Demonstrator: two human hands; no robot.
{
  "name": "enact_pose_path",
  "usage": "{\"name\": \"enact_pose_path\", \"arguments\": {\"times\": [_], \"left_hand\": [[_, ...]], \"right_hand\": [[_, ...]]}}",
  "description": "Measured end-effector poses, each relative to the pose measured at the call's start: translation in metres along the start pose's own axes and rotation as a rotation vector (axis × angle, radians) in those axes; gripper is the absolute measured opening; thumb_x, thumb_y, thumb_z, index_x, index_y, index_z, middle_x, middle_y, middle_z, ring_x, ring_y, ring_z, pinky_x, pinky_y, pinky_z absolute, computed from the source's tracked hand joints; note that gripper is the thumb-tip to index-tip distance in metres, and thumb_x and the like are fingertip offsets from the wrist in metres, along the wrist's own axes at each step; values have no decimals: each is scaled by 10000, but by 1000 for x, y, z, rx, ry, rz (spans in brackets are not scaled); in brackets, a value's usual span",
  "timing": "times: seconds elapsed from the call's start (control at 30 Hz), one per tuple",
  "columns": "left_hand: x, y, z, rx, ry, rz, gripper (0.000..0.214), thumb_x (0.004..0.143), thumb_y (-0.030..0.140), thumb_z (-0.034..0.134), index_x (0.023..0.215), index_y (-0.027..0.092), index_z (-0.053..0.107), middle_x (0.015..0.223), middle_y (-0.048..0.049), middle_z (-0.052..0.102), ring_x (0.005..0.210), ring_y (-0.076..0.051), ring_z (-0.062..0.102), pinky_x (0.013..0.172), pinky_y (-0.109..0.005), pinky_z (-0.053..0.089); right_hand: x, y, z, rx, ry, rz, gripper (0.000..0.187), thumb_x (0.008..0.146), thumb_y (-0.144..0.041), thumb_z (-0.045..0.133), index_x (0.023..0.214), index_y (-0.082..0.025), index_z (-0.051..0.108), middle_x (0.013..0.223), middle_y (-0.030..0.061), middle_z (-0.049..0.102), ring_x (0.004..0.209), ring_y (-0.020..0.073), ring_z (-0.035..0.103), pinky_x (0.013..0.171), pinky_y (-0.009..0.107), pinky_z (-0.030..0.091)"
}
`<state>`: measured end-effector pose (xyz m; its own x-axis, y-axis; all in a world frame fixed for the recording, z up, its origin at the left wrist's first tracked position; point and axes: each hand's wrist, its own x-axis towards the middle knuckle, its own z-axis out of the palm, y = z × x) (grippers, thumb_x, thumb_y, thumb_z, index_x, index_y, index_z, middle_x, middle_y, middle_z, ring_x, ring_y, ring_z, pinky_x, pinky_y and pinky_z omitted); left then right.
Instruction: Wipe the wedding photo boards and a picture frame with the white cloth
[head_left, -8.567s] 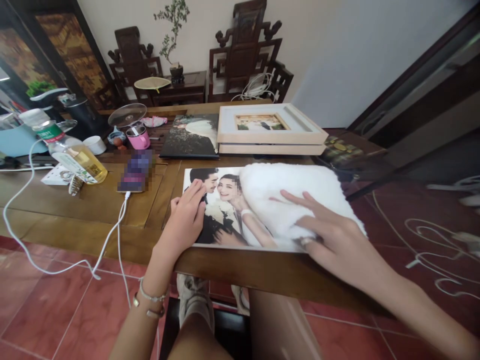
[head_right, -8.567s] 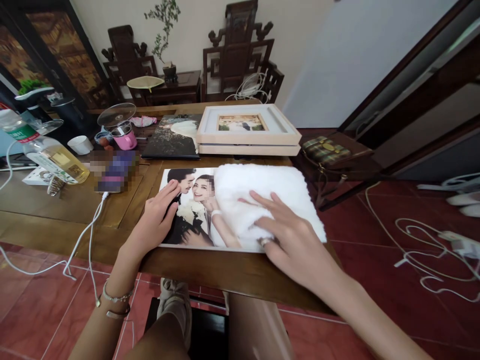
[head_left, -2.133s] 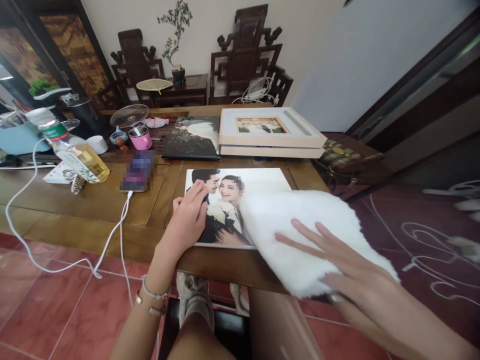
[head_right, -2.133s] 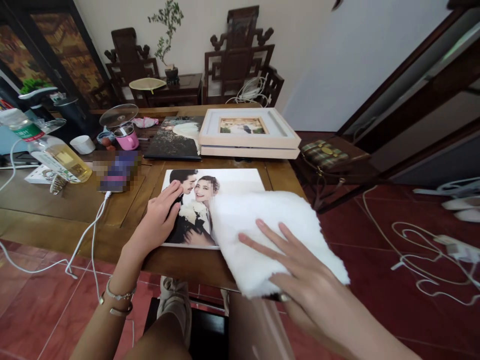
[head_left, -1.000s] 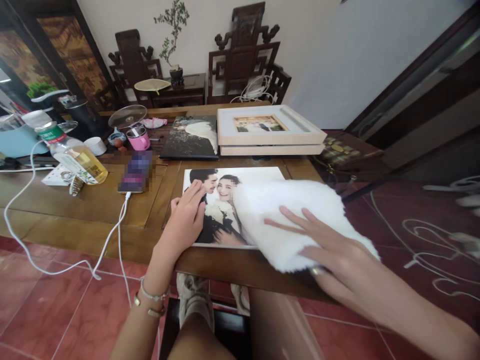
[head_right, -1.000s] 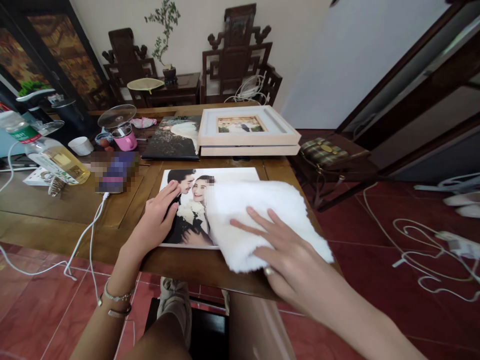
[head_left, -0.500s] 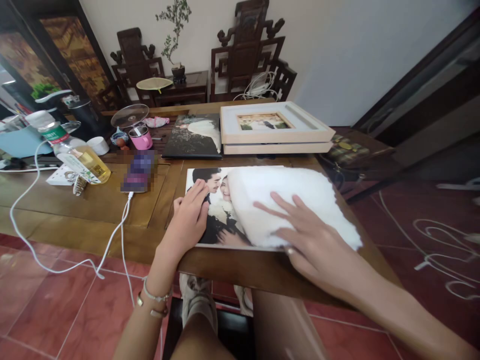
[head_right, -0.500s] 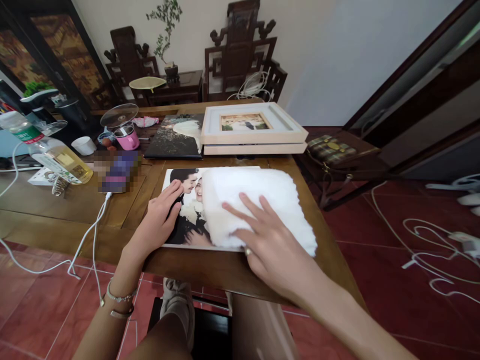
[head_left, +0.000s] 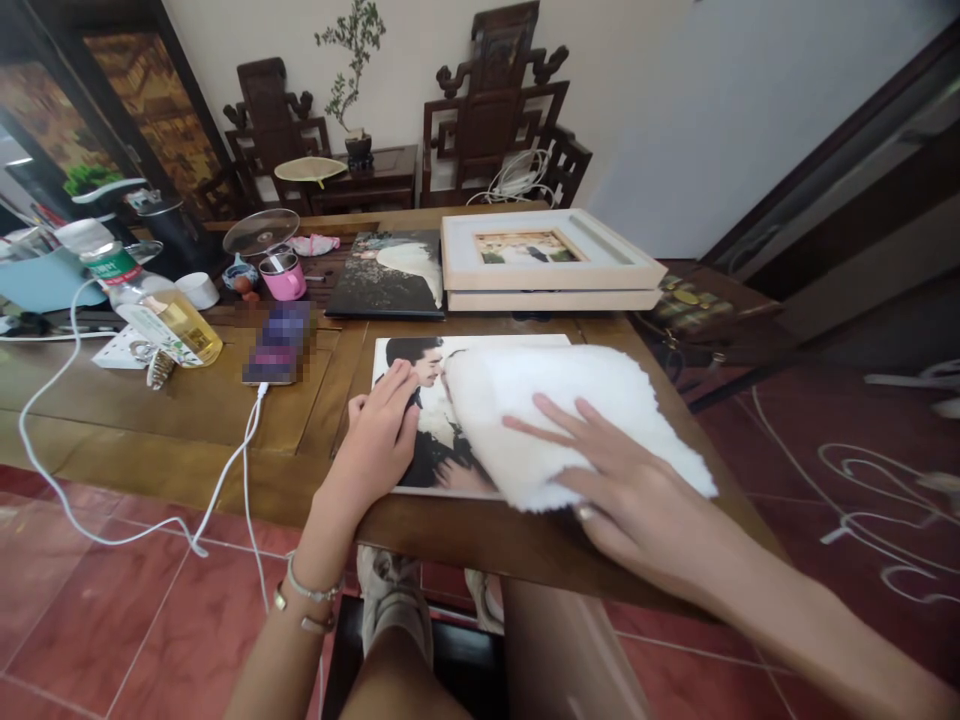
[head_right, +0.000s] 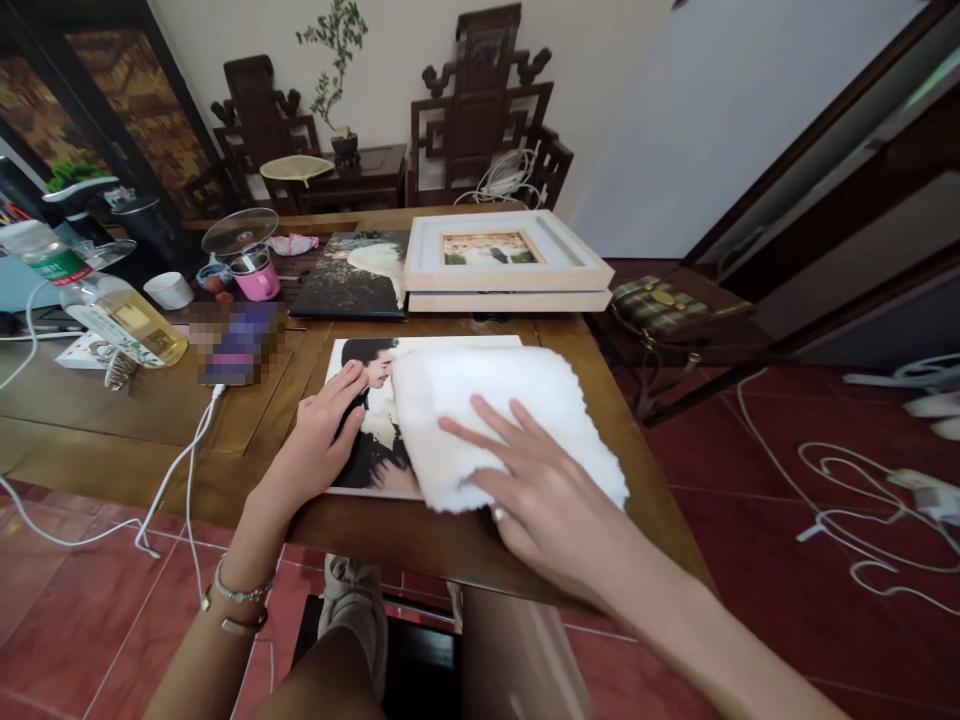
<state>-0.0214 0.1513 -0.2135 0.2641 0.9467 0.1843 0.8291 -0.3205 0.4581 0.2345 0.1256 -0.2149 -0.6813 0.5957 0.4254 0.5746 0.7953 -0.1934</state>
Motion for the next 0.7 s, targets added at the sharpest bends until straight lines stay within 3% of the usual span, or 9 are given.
{"name": "enact_pose_path", "arguments": {"times": [0.17, 0.3, 0.7], "left_hand": [[-4, 4, 3, 6, -19, -7, 449, 962, 183, 320, 1402, 171, 409, 1518, -131, 360, 1436, -217, 262, 1066, -462, 316], [-5, 5, 5, 9, -18, -4, 445, 962, 183, 316, 1395, 161, 413, 1519, -136, 355, 1435, -213, 265, 1064, -457, 316], [3, 0, 4, 7, -20, -4, 444, 964, 192, 317, 1399, 176, 405, 1521, -130, 353, 1435, -217, 265, 1065, -462, 313]], "right_hand": [[16, 39, 6, -91, -21, 90, 339, 686, -16, 426, 863, -205, 643, 1375, 92, 545, 1347, 348, 347, 1068, 638, 339], [20, 50, 9, -138, -16, 136, 333, 707, -18, 428, 910, -197, 622, 1366, 121, 550, 1348, 359, 337, 1066, 640, 341], [-10, -18, 7, -75, 1, 25, 335, 644, 60, 388, 742, -180, 601, 1432, 133, 475, 1419, 354, 193, 1094, 667, 264]]}}
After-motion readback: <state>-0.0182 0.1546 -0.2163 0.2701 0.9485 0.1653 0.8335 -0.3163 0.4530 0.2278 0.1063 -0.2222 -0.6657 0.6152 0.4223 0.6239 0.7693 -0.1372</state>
